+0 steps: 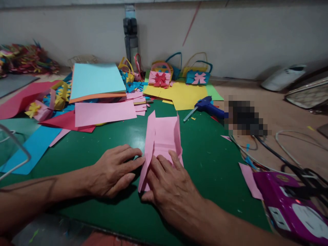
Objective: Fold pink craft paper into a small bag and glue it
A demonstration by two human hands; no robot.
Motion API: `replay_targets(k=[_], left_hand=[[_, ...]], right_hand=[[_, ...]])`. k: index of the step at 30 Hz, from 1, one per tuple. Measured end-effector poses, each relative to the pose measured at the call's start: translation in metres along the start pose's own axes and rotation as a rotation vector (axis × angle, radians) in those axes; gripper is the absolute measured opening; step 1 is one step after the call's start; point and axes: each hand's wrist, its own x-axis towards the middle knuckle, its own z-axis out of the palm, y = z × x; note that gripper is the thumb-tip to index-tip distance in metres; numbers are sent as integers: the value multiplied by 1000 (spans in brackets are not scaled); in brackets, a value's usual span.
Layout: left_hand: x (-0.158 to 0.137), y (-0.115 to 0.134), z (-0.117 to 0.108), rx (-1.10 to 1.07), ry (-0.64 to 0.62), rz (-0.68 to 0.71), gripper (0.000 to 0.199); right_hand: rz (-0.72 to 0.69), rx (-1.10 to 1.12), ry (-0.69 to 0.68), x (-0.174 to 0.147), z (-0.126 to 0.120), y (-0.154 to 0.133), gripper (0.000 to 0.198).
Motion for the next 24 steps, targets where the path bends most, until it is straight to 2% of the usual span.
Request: replay_targets(k=[7,11,14,20,24], left_hand=[[-1,-4,5,8,69,-64,35],[-4,-10,12,-35,108,-95,31],[-3,-14,15,-62,120,-68,27],[5,-13,14,-59,31,-32,25],[7,-12,14,-43,11,-20,24]], right_hand=[[-15,-18,23,-8,8,-5,60],[-44,2,20,-9,11,-4,60],[-30,41,-4,-8,8,-3,55],[53,246,-75,-1,-4,6,19],[103,365,-188,2,-10,11,35]])
